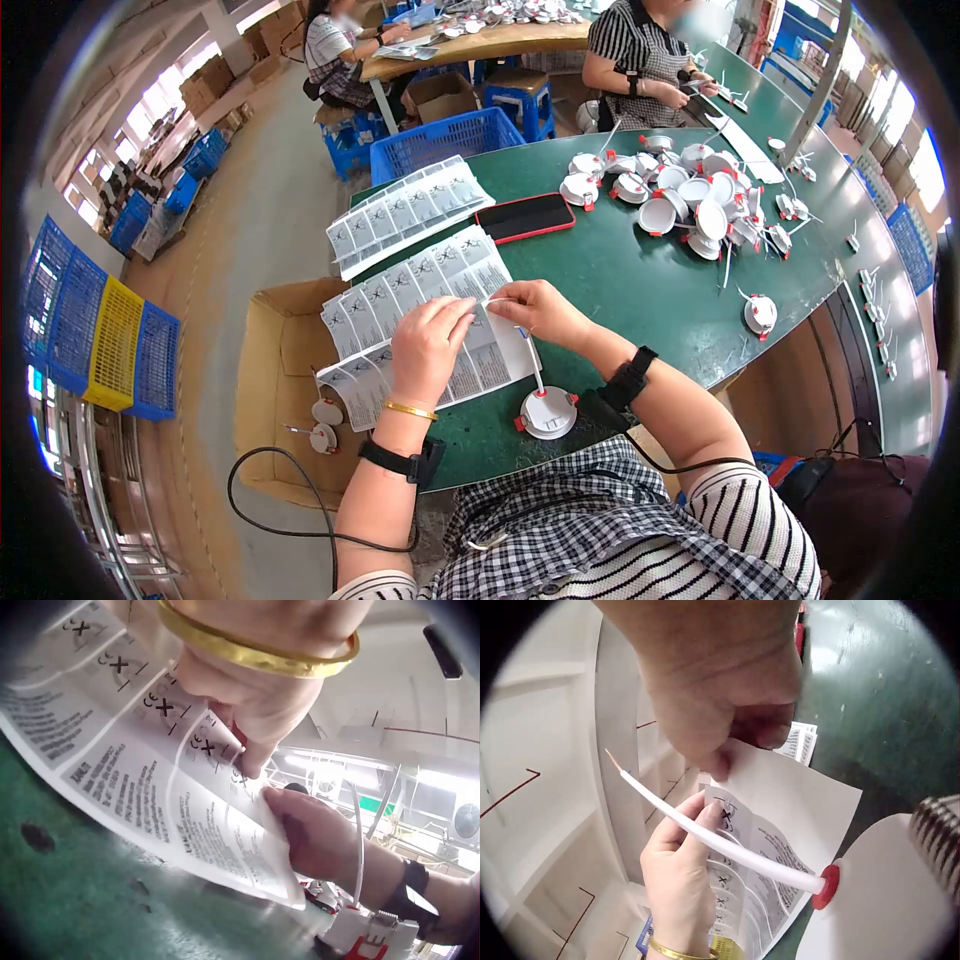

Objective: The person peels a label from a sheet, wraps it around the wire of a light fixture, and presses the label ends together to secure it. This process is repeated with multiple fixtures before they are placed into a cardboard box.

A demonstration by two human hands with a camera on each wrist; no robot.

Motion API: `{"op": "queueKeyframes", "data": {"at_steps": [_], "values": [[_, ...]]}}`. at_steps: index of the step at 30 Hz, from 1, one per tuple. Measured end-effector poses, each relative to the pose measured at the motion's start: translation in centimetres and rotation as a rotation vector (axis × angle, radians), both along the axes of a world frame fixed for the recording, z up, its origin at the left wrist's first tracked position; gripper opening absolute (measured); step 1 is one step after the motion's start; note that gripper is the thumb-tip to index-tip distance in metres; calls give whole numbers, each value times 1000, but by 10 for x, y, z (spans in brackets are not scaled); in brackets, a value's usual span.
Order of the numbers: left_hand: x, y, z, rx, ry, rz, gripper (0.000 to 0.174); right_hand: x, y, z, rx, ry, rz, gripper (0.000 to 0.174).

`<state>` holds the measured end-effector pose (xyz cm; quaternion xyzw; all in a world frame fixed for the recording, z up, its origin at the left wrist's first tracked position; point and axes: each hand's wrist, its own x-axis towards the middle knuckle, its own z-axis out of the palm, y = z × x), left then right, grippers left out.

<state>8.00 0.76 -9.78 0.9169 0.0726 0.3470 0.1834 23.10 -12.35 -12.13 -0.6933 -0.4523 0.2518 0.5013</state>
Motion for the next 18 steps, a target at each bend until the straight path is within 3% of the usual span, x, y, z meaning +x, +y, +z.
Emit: {"op": "queueKeyframes", "data": {"at_steps": [8, 11, 13, 15, 18], "values": [[5, -3, -5, 33, -3, 32, 9, 0, 4, 0, -110, 223, 14, 25], [6, -4, -1, 61, -38, 25, 9, -2, 4, -1, -71, 194, -57, 24], [2, -2, -3, 5, -25, 18, 10, 5, 6, -8, -87, 128, -122, 23], [-11, -1, -3, -155, -28, -38, 11, 10, 6, -20, 12, -248, -230, 21], [-47, -5, 9, -430, -34, -29, 9, 17, 6, -34, 12, -387, -279, 17]]}}
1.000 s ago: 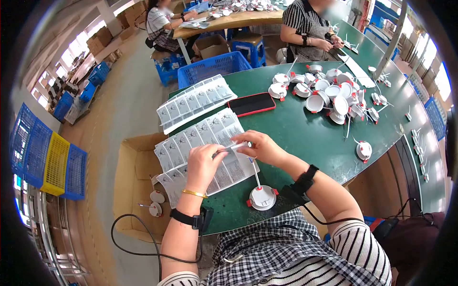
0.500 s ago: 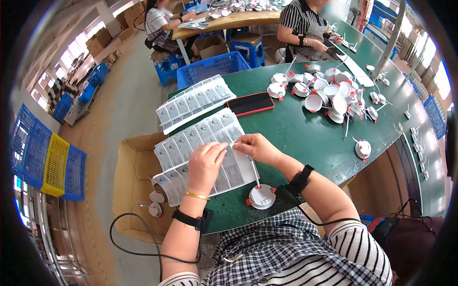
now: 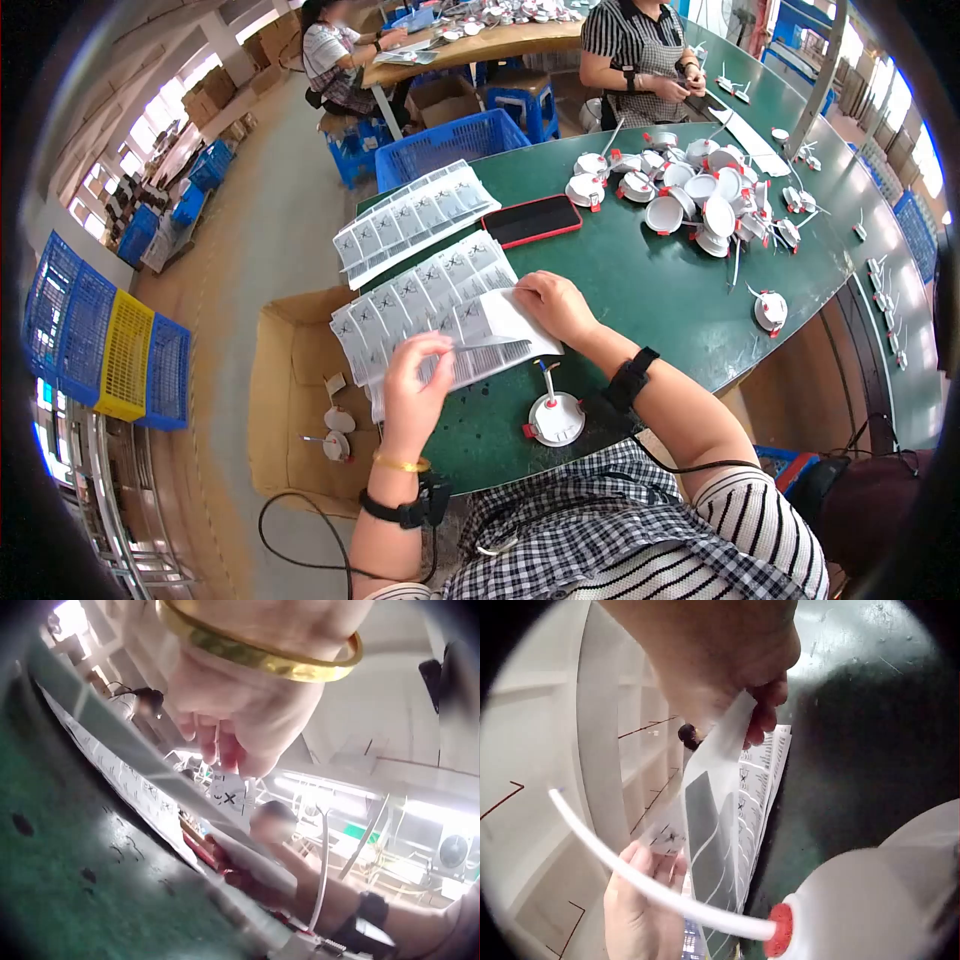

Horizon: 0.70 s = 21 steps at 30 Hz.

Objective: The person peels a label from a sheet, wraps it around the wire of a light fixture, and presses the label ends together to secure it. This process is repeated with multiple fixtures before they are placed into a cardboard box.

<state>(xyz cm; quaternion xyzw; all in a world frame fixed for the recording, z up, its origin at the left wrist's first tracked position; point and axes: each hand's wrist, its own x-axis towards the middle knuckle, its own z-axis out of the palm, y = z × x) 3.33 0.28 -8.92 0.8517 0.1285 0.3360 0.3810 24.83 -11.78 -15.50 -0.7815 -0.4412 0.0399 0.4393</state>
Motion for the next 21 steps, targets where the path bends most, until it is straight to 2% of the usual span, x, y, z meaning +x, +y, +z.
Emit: {"op": "queueKeyframes", "data": {"at_steps": [3, 5, 6, 7, 9, 11, 12, 13, 15, 17, 19, 21], "values": [[-39, 5, 2, -426, -47, 14, 5, 1, -3, -5, -21, -104, -60, 16], [-57, 1, 15, -520, -79, 22, 8, 3, -6, -10, -26, -105, -99, 16], [-64, 2, 17, -669, -100, 33, 8, 5, -11, -4, -59, -65, -61, 21], [-70, 1, 19, -818, -123, 42, 8, 2, -17, 3, -40, -104, -76, 35], [-73, -10, 24, -892, -164, 24, 9, -1, -25, 14, 118, -299, -138, 43], [-71, -24, 33, -1156, -251, -191, 9, -23, -51, 54, 150, -171, -35, 41], [-70, -31, 35, -1212, -283, -273, 13, -35, -68, 71, 131, 38, 58, 36], [-71, -39, 35, -1223, -276, -278, 13, -47, -84, 77, 122, 42, 49, 36], [-71, -54, 33, -1380, -284, -477, 14, -69, -115, 81, 188, 588, 300, 35], [-72, -70, 28, -1458, -278, -547, 14, -88, -136, 72, 155, 744, 404, 43], [-69, -82, 19, -1561, -258, -727, 13, -101, -148, 63, 152, 867, 495, 48], [-67, -94, 14, -1565, -215, -681, 12, -110, -157, 63, 143, 1130, 463, 53]]}}
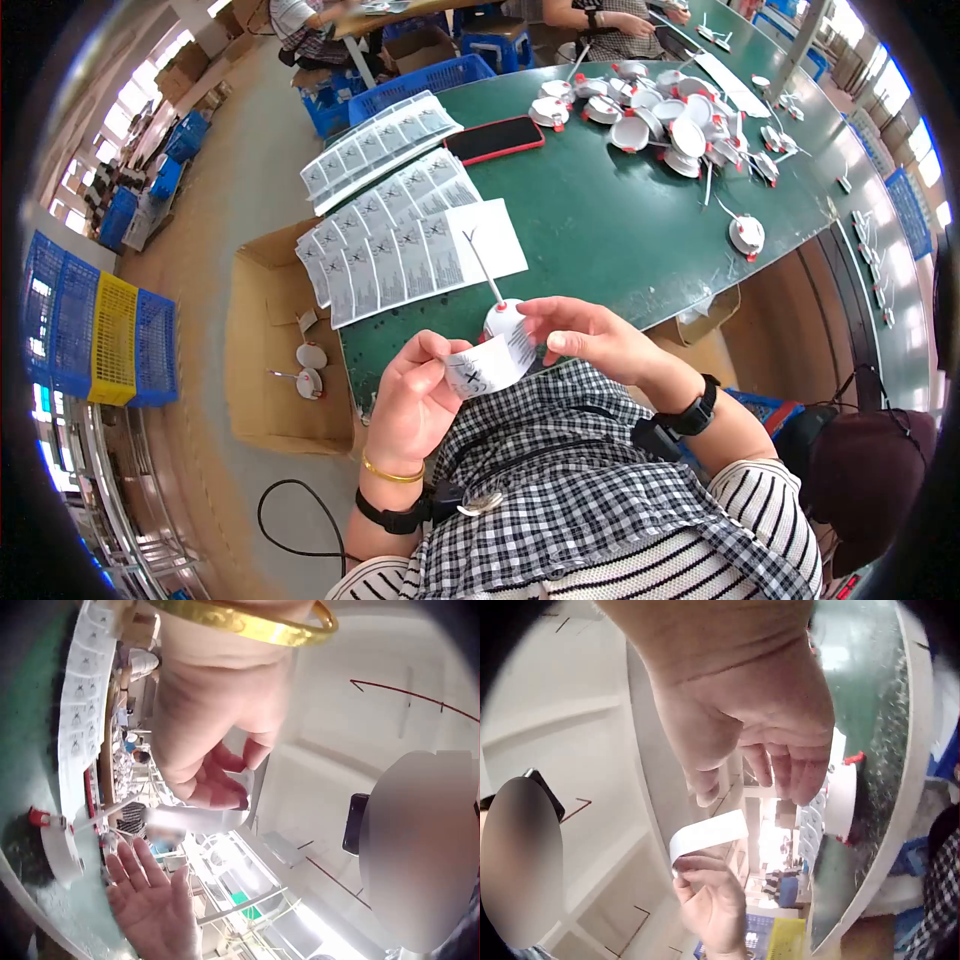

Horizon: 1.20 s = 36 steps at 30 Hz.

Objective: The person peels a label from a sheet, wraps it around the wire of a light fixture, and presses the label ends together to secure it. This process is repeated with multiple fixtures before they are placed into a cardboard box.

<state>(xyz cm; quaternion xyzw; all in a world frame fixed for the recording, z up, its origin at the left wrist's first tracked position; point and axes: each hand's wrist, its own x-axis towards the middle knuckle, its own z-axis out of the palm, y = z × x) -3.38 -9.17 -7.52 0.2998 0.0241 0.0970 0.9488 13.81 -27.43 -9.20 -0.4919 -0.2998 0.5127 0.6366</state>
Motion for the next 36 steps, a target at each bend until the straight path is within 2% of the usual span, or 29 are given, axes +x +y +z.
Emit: {"op": "queueKeyframes", "data": {"at_steps": [2, 3, 6, 7, 8, 10, 11, 12, 14, 16, 18, 19, 20, 22, 23, 25, 27, 28, 30, 32, 36], "values": [[-1, -8, -6, 53, 106, 8, 11, -4, -2, -8, 19, 228, -54, 43], [-2, -10, -12, 83, 130, 20, 11, -4, -3, -12, 17, 234, -54, 43], [-7, -13, -22, 216, 205, 106, 12, -2, 1, -13, 68, 230, -189, 19], [-8, -12, -26, 293, 230, 152, 20, -2, 2, -13, 64, 173, -219, 18], [-8, -13, -26, 287, 234, 160, 20, -2, 2, -12, 60, 113, -248, 16], [-4, -15, -26, 661, 269, 358, 35, -3, 6, -8, 53, 86, -231, 15], [-3, -14, -23, 658, 283, 361, 53, -3, 8, -7, 51, 57, -224, 14], [-1, -10, -24, 653, 284, 364, 53, -3, 9, -8, 47, 56, -221, 14], [2, 2, -27, 969, 242, 343, 56, -2, 10, -9, 49, 76, -161, 14], [6, 9, -23, 918, 234, 300, 53, -1, 13, -11, 49, 72, -148, 14], [11, 12, -12, 835, 166, 51, 44, -1, 15, -12, 52, 69, -140, 14], [12, 12, -17, 851, 183, 38, 37, 0, 15, -12, 50, 84, -150, 14], [13, 12, -18, 850, 180, 37, 37, 1, 16, -12, 48, 99, -162, 15], [15, 13, -19, 761, 305, -32, 30, 4, 18, -15, 51, 116, -173, 15], [16, 12, -20, 758, 314, 0, 22, 6, 18, -17, 44, 115, -160, 17], [19, 15, -18, 743, 336, 36, 20, 8, 21, -18, 37, 116, -150, 19], [22, 17, -19, 751, 324, 134, 15, 8, 30, -17, 51, -115, -290, 22], [24, 18, -17, 753, 325, 132, 15, 10, 33, -20, 53, -114, -291, 22], [29, 20, -8, 716, 310, 165, 15, 18, 40, -38, -87, -564, -379, 24], [34, 22, -4, 740, 306, 160, 15, 19, 51, -61, 24, -879, -388, 22], [45, 20, 2, 687, 287, 188, 15, 2, 64, -51, 53, -883, -389, 15]]}}
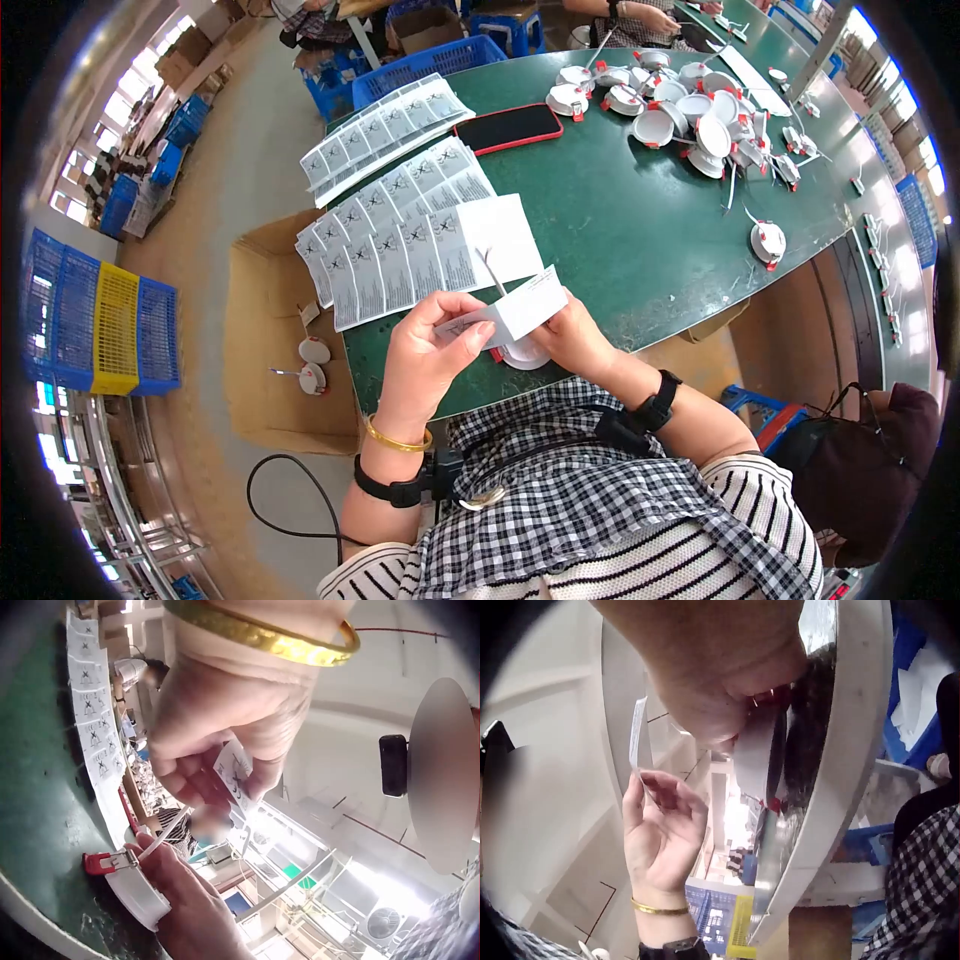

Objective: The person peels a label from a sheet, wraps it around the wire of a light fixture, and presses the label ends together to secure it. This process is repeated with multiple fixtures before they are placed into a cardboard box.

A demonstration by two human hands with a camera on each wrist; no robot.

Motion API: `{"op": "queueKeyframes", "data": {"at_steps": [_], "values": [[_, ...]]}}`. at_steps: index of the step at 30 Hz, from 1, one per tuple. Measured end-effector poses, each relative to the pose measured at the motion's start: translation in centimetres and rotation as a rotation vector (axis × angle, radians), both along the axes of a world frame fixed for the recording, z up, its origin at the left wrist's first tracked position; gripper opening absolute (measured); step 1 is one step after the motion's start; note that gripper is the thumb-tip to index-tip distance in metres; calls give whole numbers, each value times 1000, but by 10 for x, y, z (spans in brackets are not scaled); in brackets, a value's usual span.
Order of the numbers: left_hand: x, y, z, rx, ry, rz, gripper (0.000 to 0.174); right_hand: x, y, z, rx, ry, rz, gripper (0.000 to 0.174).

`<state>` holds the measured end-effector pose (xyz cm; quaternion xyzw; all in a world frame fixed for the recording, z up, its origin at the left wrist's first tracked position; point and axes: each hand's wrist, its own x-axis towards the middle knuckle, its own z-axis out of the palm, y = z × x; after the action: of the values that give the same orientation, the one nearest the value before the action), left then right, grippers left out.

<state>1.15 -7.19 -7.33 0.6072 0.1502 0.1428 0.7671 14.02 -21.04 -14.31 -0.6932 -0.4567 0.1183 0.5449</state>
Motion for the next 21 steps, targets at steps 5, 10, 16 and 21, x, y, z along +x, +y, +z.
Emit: {"op": "queueKeyframes", "data": {"at_steps": [5, 10, 16, 21], "values": [[3, -1, -10, 31, 106, 88, 15, -11, -9, 10, 27, 128, 59, 14], [6, -5, -20, 51, 163, 115, 14, -19, -21, 16, -101, 228, 36, 15], [8, -7, -27, 49, 180, 125, 15, -21, -22, 13, -118, 148, 33, 17], [9, -7, -29, 34, 179, 135, 16, -21, -22, 14, -149, 156, 36, 17]]}}
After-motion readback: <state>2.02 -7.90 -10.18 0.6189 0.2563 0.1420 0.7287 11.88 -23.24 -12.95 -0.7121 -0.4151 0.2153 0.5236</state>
